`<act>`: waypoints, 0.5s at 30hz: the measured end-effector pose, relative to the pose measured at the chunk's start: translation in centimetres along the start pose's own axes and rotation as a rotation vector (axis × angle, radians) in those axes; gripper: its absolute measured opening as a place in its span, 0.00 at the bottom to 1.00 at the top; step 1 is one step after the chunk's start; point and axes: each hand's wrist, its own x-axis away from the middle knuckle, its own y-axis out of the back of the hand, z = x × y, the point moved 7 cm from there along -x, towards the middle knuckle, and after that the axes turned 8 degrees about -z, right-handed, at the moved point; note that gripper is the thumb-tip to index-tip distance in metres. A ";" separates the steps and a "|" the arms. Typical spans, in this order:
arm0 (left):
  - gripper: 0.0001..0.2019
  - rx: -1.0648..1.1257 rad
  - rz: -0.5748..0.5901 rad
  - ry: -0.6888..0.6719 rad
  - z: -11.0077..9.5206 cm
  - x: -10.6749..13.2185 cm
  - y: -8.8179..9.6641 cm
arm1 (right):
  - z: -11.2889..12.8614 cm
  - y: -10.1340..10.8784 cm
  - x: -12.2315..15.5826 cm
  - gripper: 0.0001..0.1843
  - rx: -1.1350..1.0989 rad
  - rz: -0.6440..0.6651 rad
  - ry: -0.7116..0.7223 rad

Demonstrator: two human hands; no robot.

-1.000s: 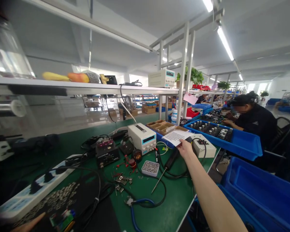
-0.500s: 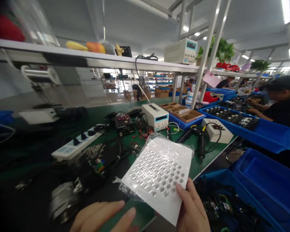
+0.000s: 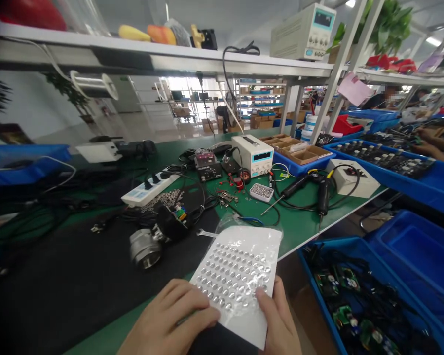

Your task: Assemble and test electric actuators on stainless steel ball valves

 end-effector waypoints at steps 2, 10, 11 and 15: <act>0.11 0.076 0.094 0.098 0.8 0.8 -1.2 | -0.2 -0.5 0.7 0.33 0.018 0.056 -0.060; 0.08 0.151 0.304 0.390 2.8 2.2 -4.0 | -0.3 -2.0 1.9 0.41 0.010 0.153 -0.139; 0.08 0.115 0.304 0.402 3.0 2.2 -4.2 | -0.4 -2.1 2.0 0.41 0.019 0.166 -0.137; 0.09 -0.066 0.282 0.365 3.2 1.8 -5.1 | -1.4 -2.3 2.5 0.41 0.028 0.200 -0.205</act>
